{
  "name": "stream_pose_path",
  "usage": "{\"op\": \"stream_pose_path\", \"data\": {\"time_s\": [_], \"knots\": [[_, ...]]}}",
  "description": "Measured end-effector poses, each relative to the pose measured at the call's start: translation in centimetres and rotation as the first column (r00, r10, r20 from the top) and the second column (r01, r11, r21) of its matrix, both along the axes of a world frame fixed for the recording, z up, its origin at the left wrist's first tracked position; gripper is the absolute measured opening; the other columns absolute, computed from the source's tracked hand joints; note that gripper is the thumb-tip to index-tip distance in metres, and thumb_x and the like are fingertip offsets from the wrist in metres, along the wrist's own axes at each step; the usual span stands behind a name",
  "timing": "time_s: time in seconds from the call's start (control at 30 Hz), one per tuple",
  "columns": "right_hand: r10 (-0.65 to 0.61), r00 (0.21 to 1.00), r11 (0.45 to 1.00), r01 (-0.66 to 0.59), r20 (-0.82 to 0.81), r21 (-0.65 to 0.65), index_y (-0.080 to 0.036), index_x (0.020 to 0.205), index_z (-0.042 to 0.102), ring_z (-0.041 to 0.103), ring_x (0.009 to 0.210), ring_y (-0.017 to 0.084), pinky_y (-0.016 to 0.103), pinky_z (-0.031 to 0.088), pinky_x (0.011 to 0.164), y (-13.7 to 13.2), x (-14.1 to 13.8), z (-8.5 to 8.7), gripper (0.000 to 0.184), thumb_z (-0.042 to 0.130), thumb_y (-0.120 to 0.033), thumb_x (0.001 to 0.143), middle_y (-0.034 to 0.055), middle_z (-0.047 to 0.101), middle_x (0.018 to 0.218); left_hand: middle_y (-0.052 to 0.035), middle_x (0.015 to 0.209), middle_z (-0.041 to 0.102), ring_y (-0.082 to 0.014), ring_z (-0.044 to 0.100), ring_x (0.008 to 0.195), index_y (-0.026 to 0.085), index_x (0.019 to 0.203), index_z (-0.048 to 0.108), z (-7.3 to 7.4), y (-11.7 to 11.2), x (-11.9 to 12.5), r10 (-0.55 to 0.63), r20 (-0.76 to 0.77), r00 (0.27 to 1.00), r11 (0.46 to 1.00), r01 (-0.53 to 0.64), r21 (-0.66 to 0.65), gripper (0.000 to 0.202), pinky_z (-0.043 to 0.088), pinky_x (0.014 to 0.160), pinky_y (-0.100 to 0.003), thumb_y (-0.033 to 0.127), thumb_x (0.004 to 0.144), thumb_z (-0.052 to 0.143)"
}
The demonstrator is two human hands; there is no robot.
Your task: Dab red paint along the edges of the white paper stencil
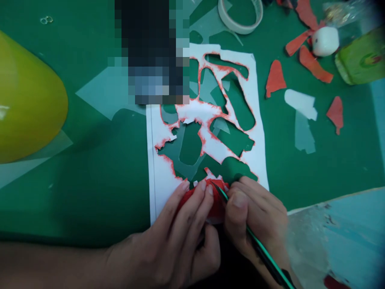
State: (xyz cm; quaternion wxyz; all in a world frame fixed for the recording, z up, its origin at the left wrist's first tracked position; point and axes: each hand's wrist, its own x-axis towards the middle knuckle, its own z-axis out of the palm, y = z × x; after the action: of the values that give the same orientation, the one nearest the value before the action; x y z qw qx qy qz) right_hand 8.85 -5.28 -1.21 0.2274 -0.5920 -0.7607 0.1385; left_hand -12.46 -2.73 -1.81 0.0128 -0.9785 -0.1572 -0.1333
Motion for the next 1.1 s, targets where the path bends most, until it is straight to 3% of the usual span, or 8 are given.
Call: {"op": "stream_pose_path", "data": {"time_s": [0.3, 0.67, 1.1], "knots": [[0.020, 0.999, 0.999, -0.021, 0.026, 0.032, -0.024, 0.075, 0.042, 0.041, 0.061, 0.012, 0.031, 0.036, 0.058, 0.28, 0.17, 0.10, 0.032, 0.047, -0.004, 0.100, -0.0035, 0.046, 0.065, -0.0260, 0.140, 0.070, -0.0384, 0.064, 0.140, 0.009, 0.118, 0.059, -0.24, -0.27, 0.05, 0.014, 0.007, 1.000, 1.000, -0.014, 0.007, 0.025, 0.039, 0.128, -0.064, 0.031, 0.113, 0.048], [0.063, 0.996, 0.998, -0.064, 0.057, 0.024, -0.024, 0.076, 0.043, 0.045, 0.061, 0.014, 0.031, 0.039, 0.058, 0.36, 0.78, 0.13, 0.031, 0.049, -0.004, 0.100, -0.0016, 0.051, 0.064, -0.0223, 0.138, 0.073, -0.0379, 0.065, 0.139, 0.010, 0.118, 0.059, -0.11, -0.22, -0.01, 0.010, -0.005, 1.000, 1.000, -0.010, 0.015, 0.025, 0.043, 0.126, -0.063, 0.031, 0.113, 0.046], [0.075, 0.996, 0.996, -0.078, 0.057, 0.044, -0.024, 0.078, 0.044, 0.044, 0.061, 0.015, 0.032, 0.039, 0.058, 0.42, 0.79, 0.24, 0.031, 0.049, -0.004, 0.099, -0.0016, 0.051, 0.064, -0.0241, 0.139, 0.071, -0.0388, 0.065, 0.139, 0.009, 0.116, 0.058, 0.17, 0.08, -0.08, -0.015, -0.026, 1.000, 1.000, 0.015, 0.000, 0.022, 0.049, 0.121, -0.060, 0.025, 0.114, 0.043]]}}
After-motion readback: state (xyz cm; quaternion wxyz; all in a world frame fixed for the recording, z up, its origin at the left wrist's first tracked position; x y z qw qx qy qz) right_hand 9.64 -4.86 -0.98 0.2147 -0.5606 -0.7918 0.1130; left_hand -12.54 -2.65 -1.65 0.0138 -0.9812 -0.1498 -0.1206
